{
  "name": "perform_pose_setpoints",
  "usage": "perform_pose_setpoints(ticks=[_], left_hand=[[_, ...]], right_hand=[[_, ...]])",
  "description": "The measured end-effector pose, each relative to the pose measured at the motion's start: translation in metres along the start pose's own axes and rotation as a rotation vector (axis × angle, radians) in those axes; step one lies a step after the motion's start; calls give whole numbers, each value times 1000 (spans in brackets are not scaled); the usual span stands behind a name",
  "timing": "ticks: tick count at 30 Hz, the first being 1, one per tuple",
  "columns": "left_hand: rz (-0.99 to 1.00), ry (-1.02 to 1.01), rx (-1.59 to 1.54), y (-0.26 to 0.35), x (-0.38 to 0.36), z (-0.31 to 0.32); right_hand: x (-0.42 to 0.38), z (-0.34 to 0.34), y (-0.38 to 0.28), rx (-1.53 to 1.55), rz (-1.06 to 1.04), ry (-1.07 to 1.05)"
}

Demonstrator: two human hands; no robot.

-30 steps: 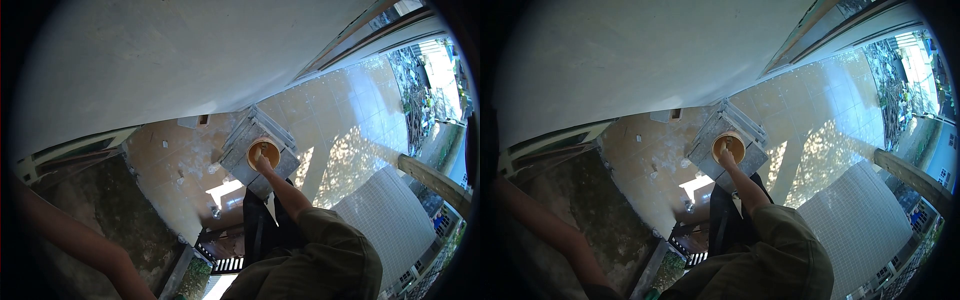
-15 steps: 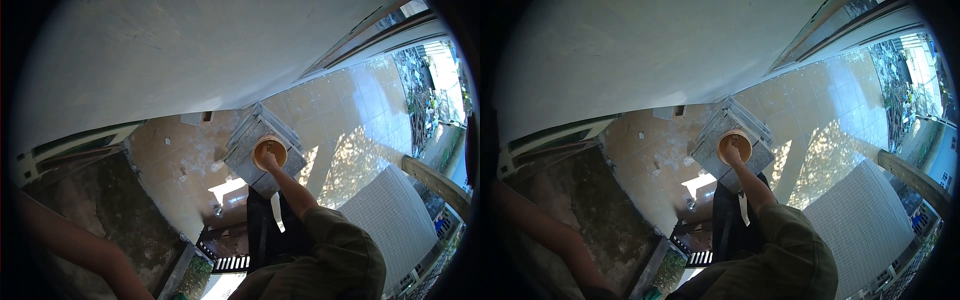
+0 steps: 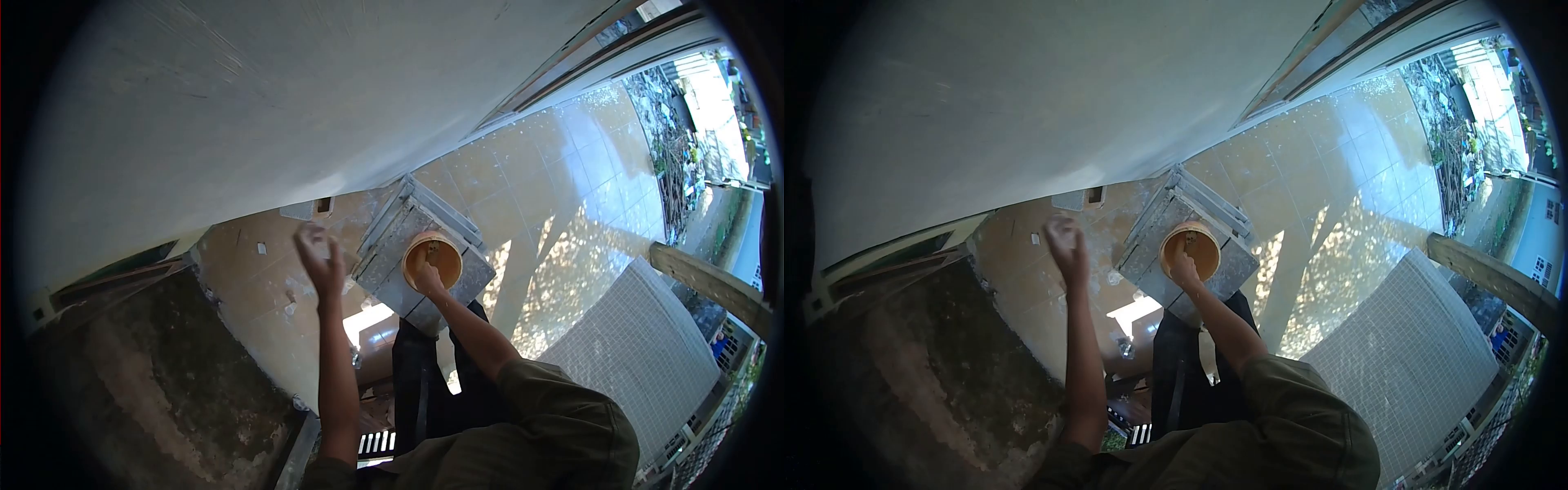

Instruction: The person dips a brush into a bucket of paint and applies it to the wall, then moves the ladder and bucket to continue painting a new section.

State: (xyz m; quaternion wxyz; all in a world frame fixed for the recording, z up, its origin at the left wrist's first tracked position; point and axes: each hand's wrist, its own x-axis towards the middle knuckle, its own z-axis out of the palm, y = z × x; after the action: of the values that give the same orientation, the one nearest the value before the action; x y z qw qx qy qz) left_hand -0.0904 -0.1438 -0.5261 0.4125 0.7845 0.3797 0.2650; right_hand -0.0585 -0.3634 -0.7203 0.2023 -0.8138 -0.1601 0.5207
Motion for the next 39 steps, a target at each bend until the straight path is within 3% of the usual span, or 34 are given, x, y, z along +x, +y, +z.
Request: perform_pose_setpoints(ticks=[2, 3, 5, 6, 8, 10, 14, 20, 22, 39], left_hand=[[-289, -339, 31, -48, -62, 57], [-312, -436, 199, -76, -91, 78], [-456, -636, 248, -130, -135, 108], [-456, -638, 241, -131, -137, 114], [-785, -856, 181, -130, -143, 125], [-722, -769, 166, -139, -155, 134], [-510, -633, 117, -138, -159, 133], [-472, -604, 80, -125, -152, 128], [-457, -571, 78, -119, -147, 125], [-402, -394, 131, -153, -79, 127]], right_hand=[[0, 9, 4, 30, -13, 27], [4, 11, 9, 2, -47, 36], [7, 9, 10, -32, -80, 51], [3, 5, 6, -35, -107, 58], [-11, -11, -3, -49, -128, 62], [-26, -28, -18, 47, -7, 99], [-26, -26, -1, 78, 29, 31], [-24, -25, -3, 99, 86, 67], [-20, -21, -5, 89, 15, 130], [14, -43, -56, 85, -59, 142]])
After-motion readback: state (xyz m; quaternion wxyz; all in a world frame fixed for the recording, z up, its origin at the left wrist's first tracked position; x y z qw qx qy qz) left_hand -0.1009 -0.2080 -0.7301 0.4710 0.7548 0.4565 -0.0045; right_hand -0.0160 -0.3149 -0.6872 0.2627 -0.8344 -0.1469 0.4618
